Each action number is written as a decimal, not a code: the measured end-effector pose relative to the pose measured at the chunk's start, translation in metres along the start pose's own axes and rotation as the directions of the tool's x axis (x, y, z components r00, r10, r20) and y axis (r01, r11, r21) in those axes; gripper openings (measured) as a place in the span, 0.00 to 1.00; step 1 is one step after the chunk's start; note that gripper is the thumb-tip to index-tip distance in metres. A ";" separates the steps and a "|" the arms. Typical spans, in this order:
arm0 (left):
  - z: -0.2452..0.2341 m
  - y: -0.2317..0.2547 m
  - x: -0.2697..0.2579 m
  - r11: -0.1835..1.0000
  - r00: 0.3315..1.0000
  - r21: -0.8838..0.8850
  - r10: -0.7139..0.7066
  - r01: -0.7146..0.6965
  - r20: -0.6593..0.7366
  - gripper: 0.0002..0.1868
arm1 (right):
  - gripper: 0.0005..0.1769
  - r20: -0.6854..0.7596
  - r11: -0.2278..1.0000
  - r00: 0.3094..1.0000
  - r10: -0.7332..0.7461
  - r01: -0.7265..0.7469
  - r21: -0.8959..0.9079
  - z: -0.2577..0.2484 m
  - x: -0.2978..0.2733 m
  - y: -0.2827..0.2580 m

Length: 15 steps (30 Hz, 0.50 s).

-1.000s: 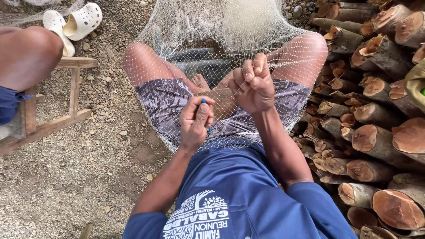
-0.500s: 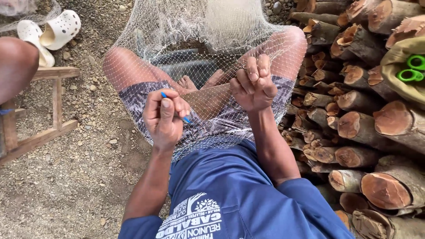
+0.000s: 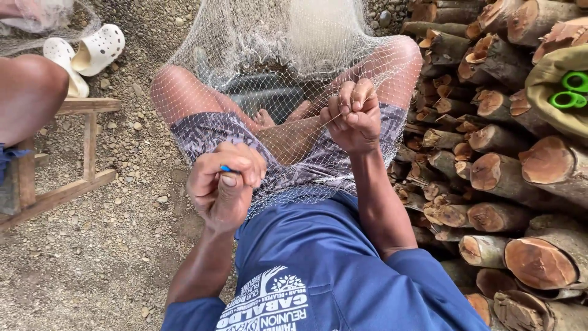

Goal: The person repairs a white fishing net using a blue plastic net needle while sitting on the ground.

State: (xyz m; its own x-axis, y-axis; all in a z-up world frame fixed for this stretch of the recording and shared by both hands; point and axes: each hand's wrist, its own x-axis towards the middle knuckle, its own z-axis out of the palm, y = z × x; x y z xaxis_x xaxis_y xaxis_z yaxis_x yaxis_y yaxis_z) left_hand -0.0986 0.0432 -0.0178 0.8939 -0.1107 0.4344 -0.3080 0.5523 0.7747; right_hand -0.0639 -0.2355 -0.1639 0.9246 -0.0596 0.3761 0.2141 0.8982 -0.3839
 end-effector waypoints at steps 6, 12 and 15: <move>0.076 0.045 0.007 0.996 0.983 -0.052 0.085 -0.078 0.165 0.16 | 0.20 0.006 0.997 0.998 -0.058 0.058 -0.049 0.031 0.019 -0.006; 0.105 0.011 -0.028 0.955 0.865 0.291 -0.095 -0.061 0.493 0.10 | 0.19 -0.029 0.994 0.995 -0.100 0.101 0.050 0.036 0.008 -0.009; 0.093 -0.009 -0.037 0.899 0.823 0.424 -0.157 -0.109 0.545 0.13 | 0.20 -0.077 0.992 0.990 -0.122 0.124 0.024 0.033 -0.001 -0.008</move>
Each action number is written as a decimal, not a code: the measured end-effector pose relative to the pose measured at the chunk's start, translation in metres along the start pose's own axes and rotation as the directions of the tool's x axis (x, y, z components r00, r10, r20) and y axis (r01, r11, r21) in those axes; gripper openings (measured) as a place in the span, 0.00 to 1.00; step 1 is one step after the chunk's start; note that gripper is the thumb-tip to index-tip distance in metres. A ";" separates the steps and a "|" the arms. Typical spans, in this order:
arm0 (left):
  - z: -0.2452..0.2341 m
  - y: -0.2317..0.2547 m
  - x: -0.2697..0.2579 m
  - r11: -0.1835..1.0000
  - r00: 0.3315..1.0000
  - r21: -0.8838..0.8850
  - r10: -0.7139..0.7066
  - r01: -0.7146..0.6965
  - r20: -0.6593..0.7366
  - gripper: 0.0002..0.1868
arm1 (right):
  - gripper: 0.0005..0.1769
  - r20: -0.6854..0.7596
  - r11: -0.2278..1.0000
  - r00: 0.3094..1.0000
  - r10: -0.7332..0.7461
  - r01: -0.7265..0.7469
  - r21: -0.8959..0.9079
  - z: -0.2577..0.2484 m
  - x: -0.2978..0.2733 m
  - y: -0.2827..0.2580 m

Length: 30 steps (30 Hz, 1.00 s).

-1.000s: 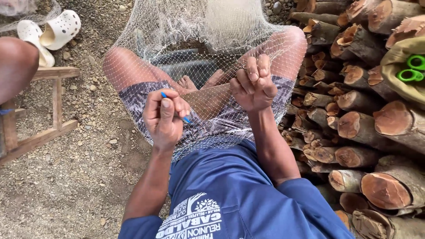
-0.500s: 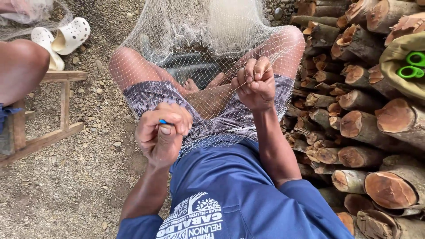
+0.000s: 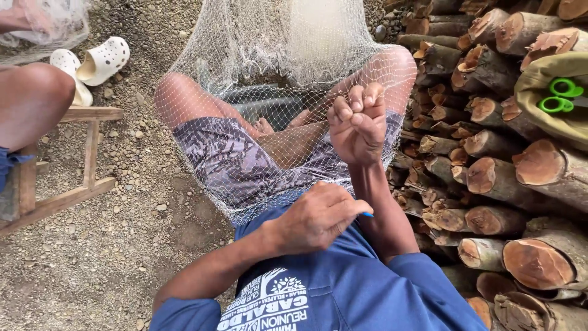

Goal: The person repairs a white fishing net using a blue plastic net needle while sitting on the ground.

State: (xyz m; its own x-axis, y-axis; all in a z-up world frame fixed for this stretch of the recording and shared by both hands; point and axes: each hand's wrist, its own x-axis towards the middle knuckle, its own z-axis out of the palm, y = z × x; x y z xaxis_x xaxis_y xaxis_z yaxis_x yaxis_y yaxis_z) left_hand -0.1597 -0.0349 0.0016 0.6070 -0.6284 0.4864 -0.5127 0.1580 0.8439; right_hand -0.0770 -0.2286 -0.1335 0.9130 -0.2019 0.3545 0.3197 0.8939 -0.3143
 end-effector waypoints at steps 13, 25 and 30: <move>-0.117 -0.077 0.078 0.725 0.999 0.687 0.037 -0.047 0.029 0.10 | 0.19 -0.089 0.990 0.989 0.117 -0.110 0.086 -0.003 0.000 0.011; -0.101 -0.111 0.093 0.731 0.992 0.671 0.111 -0.124 0.062 0.06 | 0.19 -0.047 0.962 0.988 0.148 -0.132 0.240 -0.010 -0.004 0.021; -0.099 -0.120 0.090 0.846 0.990 0.515 0.134 -0.136 0.041 0.10 | 0.19 -0.031 0.913 0.990 0.141 -0.118 0.391 0.000 0.001 0.029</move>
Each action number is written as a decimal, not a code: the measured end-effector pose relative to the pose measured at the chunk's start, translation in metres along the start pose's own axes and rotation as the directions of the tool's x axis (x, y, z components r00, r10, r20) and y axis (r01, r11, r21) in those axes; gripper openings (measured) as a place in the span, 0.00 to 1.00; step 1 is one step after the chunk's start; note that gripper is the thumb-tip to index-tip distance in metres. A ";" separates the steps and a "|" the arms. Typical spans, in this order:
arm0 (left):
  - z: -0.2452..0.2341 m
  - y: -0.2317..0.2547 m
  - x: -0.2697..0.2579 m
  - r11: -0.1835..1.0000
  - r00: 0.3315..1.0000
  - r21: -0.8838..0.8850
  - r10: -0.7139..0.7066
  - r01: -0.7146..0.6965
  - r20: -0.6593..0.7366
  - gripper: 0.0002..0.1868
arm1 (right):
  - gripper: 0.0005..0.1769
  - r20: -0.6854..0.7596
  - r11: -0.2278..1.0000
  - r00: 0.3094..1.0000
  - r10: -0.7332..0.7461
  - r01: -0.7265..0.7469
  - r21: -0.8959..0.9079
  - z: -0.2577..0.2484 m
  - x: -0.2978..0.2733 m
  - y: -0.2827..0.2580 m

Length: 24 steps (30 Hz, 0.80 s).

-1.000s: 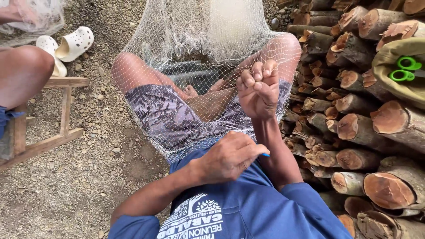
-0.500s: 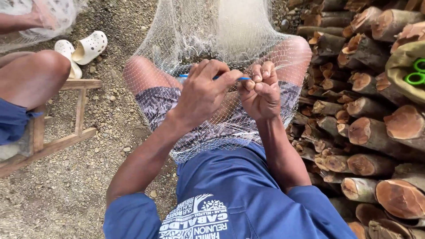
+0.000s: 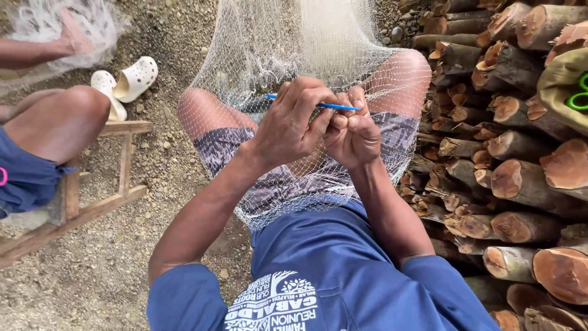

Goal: The person repairs a white fishing net using a blue plastic net needle while sitting on the ground.

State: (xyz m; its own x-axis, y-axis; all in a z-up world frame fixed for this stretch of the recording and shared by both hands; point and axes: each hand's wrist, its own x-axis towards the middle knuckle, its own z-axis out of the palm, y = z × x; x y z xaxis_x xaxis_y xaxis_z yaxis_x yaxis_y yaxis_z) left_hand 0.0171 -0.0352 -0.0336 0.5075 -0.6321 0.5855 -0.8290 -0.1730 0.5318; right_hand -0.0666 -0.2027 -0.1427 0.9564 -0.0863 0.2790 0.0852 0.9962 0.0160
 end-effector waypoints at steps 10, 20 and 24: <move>0.028 0.009 0.023 0.992 0.990 -0.065 0.104 -0.110 -0.095 0.17 | 0.11 -0.046 0.983 0.999 0.019 -0.027 -0.179 0.038 0.031 0.010; -0.034 0.104 0.005 0.955 0.971 0.195 0.236 -0.223 -0.043 0.12 | 0.18 -0.082 0.842 0.995 -0.065 0.011 -0.539 -0.010 0.031 0.001; -0.065 0.097 0.012 0.963 0.958 0.073 0.267 -0.260 -0.104 0.10 | 0.19 -0.126 0.879 0.987 -0.101 0.030 -0.475 -0.001 0.026 0.008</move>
State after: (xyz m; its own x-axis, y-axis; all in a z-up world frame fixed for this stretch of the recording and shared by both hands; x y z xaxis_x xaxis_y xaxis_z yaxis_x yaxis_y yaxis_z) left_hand -0.0417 -0.0105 0.0650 0.2897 -0.5735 0.7662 -0.9472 -0.0571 0.3154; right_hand -0.0405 -0.1974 -0.1361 0.9704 -0.1873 0.1524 0.2360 0.8694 -0.4342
